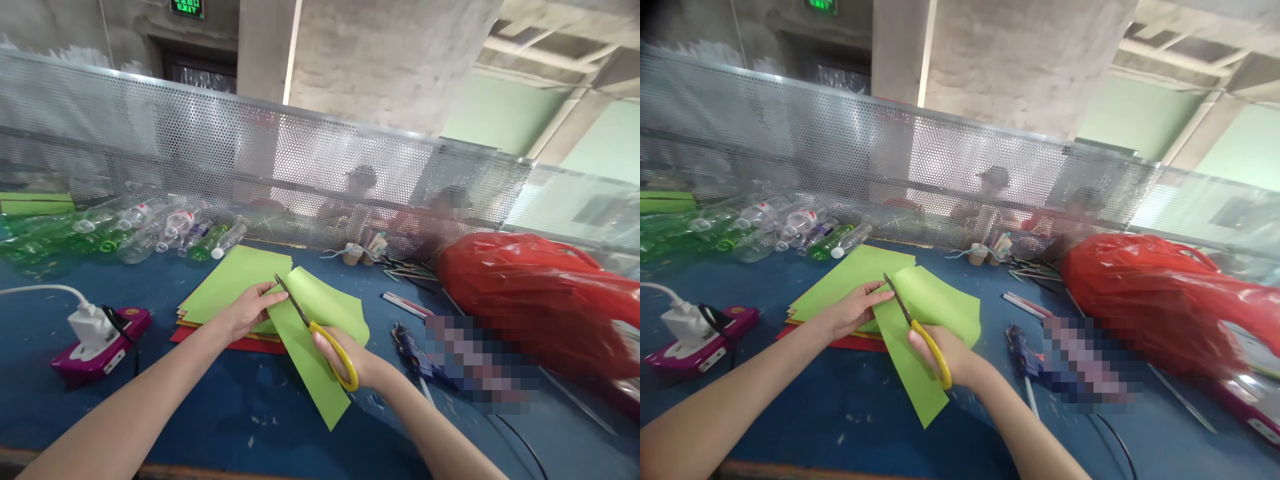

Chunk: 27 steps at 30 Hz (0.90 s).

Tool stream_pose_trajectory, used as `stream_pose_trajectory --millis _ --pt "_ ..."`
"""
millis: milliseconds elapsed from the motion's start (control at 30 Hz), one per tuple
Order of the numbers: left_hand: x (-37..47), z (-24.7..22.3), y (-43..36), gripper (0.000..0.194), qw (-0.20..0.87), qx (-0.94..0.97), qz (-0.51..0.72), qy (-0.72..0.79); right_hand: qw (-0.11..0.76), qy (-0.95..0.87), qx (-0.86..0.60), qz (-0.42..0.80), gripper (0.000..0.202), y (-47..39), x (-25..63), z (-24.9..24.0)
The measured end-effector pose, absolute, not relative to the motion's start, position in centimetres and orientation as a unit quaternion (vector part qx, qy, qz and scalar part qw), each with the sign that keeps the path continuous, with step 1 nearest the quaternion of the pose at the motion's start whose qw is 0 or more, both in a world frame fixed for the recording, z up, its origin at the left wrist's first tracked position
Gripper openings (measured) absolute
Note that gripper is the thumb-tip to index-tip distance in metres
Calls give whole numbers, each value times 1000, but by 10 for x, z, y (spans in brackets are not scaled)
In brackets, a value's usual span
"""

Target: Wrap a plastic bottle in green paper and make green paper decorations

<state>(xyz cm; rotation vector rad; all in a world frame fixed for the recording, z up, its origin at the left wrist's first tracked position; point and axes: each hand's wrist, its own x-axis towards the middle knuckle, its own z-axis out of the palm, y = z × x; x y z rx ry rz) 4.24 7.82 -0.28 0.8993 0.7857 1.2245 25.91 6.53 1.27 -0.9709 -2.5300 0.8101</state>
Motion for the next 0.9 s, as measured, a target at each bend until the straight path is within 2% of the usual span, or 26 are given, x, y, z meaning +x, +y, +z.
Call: stream_pose_trajectory --millis 200,400,600,767,900 --pt "42 -5 82 30 655 371 556 352 118 -759 -393 505 59 58 258 20" --pt "43 -8 86 34 625 367 585 363 103 -667 -305 672 65 66 263 19" --pt "31 -12 97 27 509 389 618 456 57 -667 -304 678 75 68 285 23" --pt "-12 -13 111 25 284 389 638 601 41 -696 -356 621 69 53 299 33" --pt "-49 -14 114 11 160 420 576 683 30 -706 -413 574 68 48 300 32"
